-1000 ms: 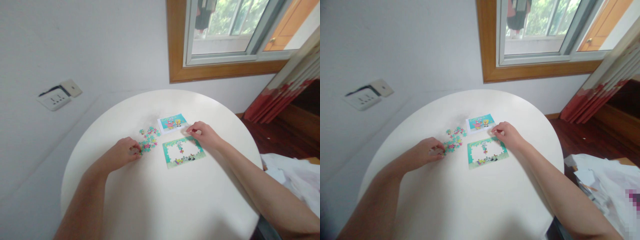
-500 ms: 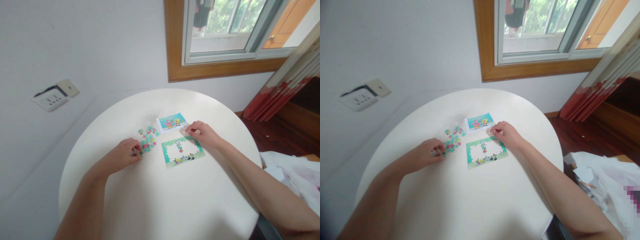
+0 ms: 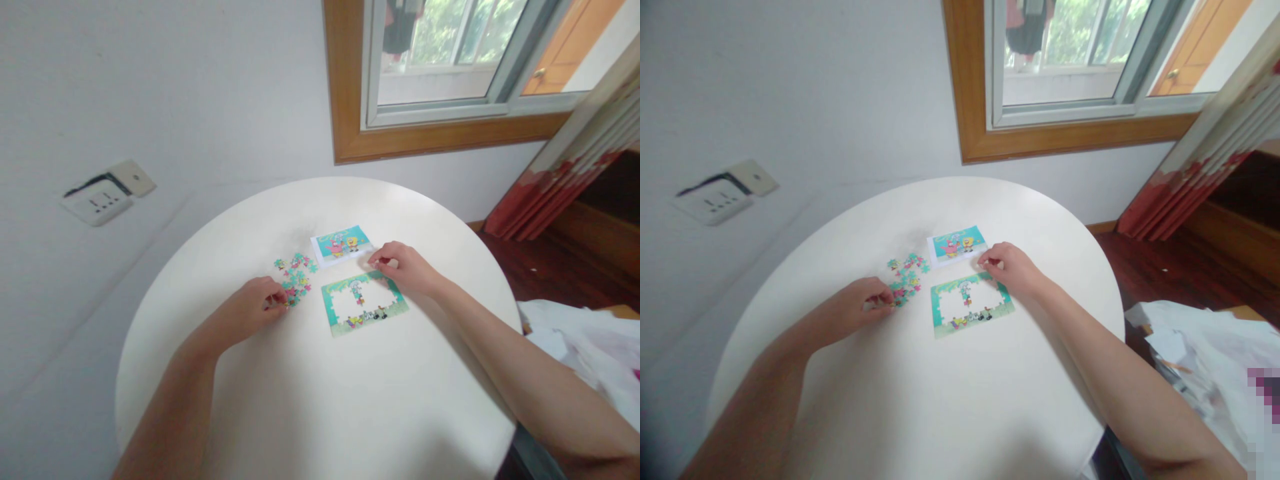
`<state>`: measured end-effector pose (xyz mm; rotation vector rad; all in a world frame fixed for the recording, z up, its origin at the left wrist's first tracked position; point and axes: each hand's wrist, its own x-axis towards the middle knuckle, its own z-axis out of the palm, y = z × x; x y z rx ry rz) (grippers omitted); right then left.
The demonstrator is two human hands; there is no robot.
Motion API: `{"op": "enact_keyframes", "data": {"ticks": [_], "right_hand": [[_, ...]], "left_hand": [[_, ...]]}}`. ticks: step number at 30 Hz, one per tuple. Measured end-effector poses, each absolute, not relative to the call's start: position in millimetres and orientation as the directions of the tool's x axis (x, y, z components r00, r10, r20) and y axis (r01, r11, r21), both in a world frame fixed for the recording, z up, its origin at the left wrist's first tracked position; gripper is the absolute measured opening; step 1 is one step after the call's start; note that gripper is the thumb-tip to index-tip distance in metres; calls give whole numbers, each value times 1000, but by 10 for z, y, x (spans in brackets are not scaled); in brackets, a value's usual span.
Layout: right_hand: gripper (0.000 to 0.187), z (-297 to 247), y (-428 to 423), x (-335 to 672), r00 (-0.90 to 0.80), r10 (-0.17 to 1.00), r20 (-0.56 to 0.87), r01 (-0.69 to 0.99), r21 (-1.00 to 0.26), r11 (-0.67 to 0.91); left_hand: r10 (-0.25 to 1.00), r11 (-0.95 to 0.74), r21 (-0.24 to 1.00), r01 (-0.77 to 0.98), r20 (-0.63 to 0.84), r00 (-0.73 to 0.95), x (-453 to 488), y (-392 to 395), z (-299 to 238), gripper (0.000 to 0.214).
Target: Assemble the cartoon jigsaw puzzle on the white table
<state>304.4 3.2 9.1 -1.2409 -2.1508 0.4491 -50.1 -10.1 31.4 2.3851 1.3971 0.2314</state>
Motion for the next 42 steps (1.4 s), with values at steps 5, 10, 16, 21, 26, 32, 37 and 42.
{"op": "enact_keyframes", "data": {"ticks": [5,10,16,21,26,32,37,42], "right_hand": [[21,130,-1,3005,-405,842,356,630,-560,539],[22,201,-117,2861,-534,770,349,520,-583,625],[19,255,-215,2764,-688,667,285,407,-610,680],[19,283,-232,2755,-687,664,295,385,-627,677],[25,282,-242,2700,-593,740,318,430,-651,625],[23,218,-227,2664,-572,742,350,386,-683,620],[23,228,-243,2659,-557,756,343,382,-703,601],[22,249,-241,2670,-564,750,345,378,-700,606]], "left_hand": [[887,-417,483,770,31,460,-331,-154,394,27],[890,-416,567,711,95,445,111,-288,302,24],[893,-429,599,676,168,417,409,-368,176,20],[911,-389,617,684,150,384,434,-387,198,23],[898,-401,652,644,139,418,478,-408,202,25],[896,-393,688,610,138,421,534,-454,190,24],[872,-428,707,563,160,462,552,-477,185,21],[852,-468,697,543,192,488,554,-483,194,21]]}}
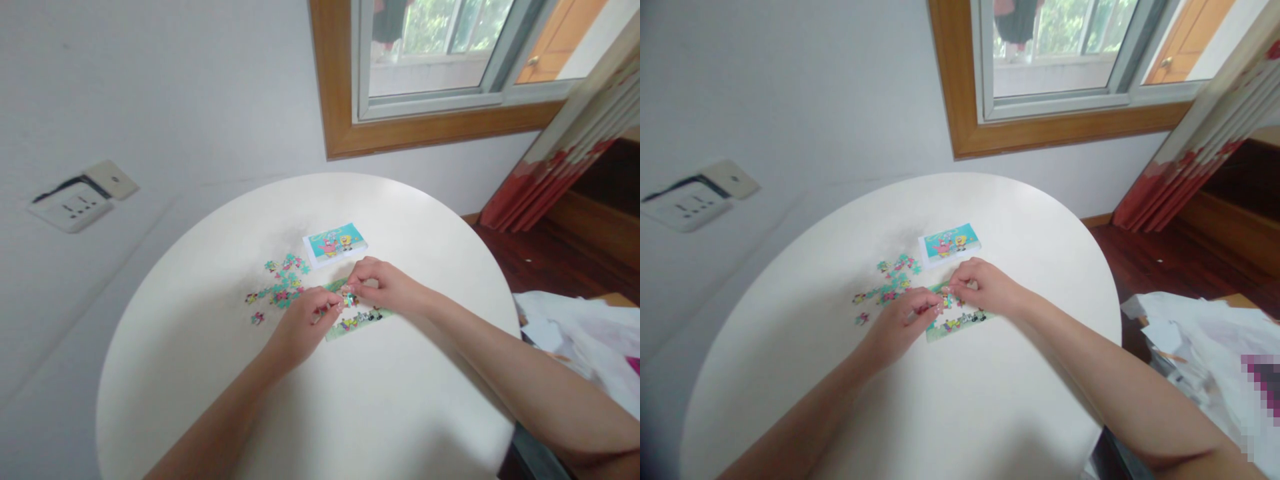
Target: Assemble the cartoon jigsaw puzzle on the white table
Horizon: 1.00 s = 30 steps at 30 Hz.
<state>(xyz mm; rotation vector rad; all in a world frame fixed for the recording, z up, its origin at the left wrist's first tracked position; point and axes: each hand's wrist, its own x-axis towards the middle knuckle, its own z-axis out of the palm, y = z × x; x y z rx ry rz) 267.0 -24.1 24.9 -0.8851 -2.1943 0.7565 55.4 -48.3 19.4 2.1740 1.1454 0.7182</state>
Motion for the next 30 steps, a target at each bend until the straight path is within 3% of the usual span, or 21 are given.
{"op": "enact_keyframes", "data": {"ticks": [19,30], "right_hand": [[23,271,-222,2716,-593,739,319,379,-699,606],[17,203,-119,2863,-591,789,168,665,-452,594]], "left_hand": [[815,-544,653,528,260,518,570,-480,123,15],[697,-717,330,615,375,611,492,-486,35,24]]}}
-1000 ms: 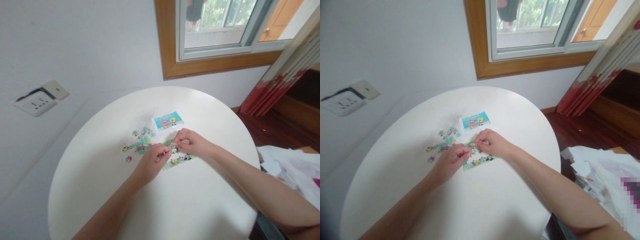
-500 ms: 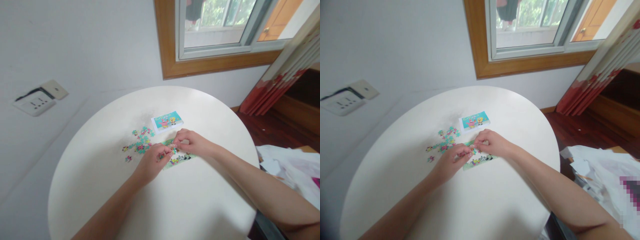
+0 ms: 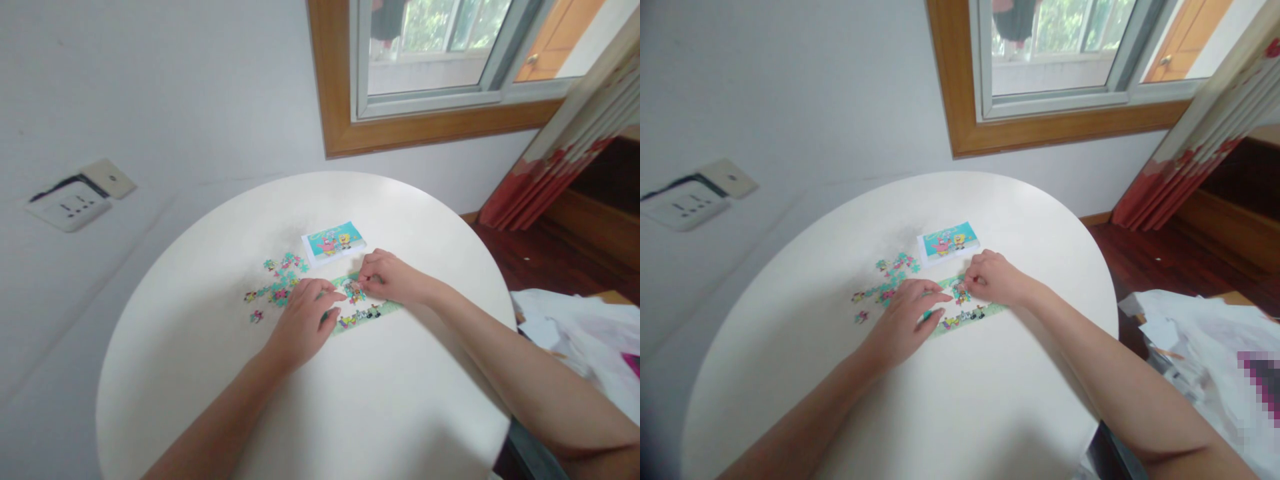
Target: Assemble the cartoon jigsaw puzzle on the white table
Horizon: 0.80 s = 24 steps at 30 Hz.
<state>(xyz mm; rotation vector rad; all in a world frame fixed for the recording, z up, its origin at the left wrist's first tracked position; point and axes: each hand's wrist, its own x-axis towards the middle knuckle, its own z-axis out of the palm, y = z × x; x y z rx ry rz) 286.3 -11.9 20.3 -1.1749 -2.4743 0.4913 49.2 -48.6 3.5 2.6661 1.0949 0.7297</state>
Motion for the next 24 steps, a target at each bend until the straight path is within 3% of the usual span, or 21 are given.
{"op": "enact_keyframes", "data": {"ticks": [9,24], "right_hand": [[20,200,-171,2795,-577,813,80,744,-359,563],[19,229,-203,2783,-560,823,96,767,-315,559]], "left_hand": [[695,-719,306,624,323,642,509,-510,24,27],[694,-720,276,637,296,657,503,-517,47,31]]}}
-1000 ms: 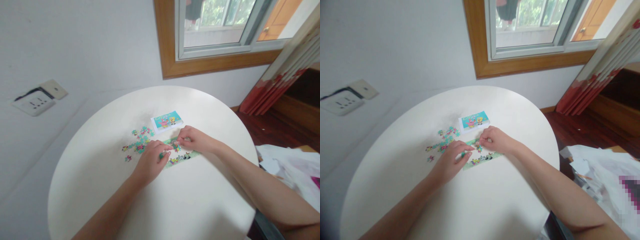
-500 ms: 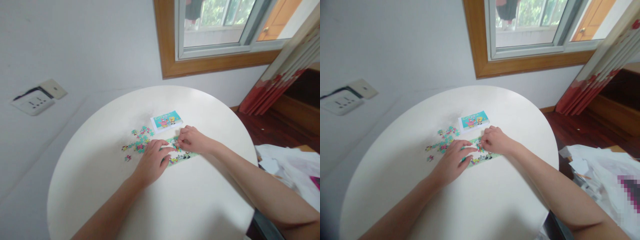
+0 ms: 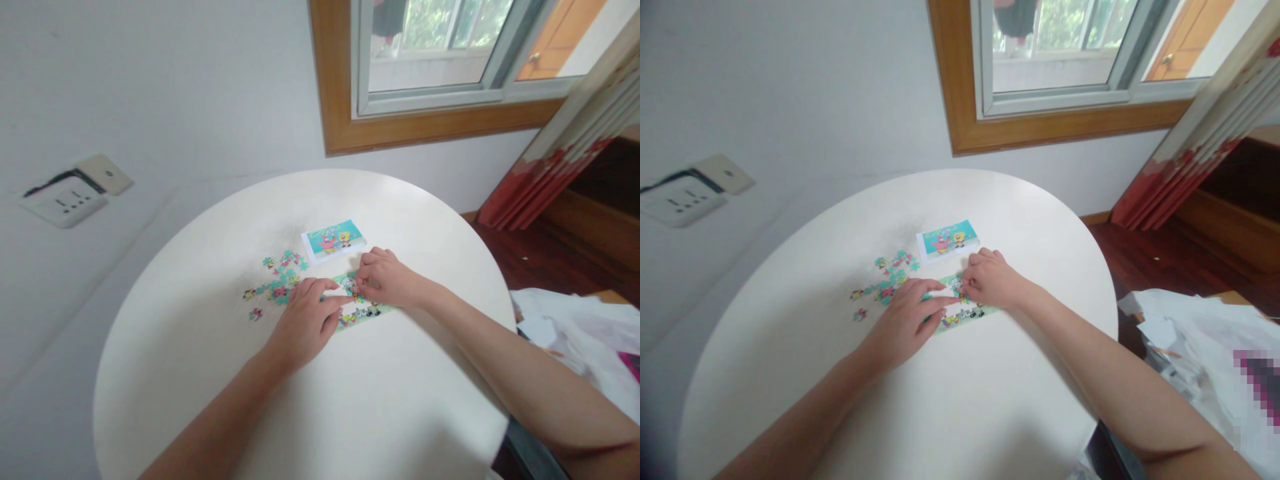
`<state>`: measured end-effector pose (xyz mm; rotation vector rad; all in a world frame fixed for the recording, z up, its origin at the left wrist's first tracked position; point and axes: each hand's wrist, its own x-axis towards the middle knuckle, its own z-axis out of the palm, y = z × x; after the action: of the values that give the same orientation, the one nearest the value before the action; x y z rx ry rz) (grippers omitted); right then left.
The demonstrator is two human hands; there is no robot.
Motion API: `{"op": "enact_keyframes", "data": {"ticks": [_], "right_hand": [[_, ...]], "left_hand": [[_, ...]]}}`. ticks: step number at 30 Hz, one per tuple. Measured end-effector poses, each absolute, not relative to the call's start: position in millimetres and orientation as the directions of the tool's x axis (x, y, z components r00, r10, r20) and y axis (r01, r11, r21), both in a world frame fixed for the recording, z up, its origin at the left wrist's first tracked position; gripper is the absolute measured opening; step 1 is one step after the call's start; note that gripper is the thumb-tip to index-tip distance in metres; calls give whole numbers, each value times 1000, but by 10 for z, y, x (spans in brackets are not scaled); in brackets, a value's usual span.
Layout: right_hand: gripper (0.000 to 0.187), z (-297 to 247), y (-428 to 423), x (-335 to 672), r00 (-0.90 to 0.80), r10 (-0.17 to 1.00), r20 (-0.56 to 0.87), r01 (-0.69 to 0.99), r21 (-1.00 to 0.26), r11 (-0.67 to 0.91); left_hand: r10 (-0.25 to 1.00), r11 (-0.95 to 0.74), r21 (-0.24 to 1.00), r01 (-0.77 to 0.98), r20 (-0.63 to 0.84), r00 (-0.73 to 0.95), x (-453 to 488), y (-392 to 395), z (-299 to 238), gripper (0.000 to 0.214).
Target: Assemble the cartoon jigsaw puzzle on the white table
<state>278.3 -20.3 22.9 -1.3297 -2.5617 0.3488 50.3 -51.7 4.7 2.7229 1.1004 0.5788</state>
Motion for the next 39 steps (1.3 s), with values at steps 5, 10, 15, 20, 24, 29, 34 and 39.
{"op": "enact_keyframes", "data": {"ticks": [5,10,15,20,24,29,34,39], "right_hand": [[19,233,-213,2765,-557,825,100,772,-306,558],[23,235,-222,2752,-556,825,96,783,-273,559],[22,232,-215,2758,-561,823,90,783,-265,562],[17,234,-202,2776,-560,824,89,775,-294,559],[20,256,-215,2763,-565,822,76,774,-297,559],[22,276,-229,2751,-564,823,68,774,-305,555],[16,220,-181,2795,-560,820,117,738,-379,558],[15,209,-122,2879,-582,791,187,624,-520,583]], "left_hand": [[699,-715,278,641,288,655,511,-516,62,30],[695,-719,282,635,291,658,513,-517,70,29],[691,-723,279,632,293,661,508,-514,59,30],[689,-725,263,637,281,668,499,-516,54,31],[682,-731,247,636,278,677,505,-523,76,33],[676,-737,237,633,280,682,512,-524,101,33],[678,-735,238,636,277,681,506,-525,105,33],[679,-734,263,626,291,674,509,-529,94,31]]}}
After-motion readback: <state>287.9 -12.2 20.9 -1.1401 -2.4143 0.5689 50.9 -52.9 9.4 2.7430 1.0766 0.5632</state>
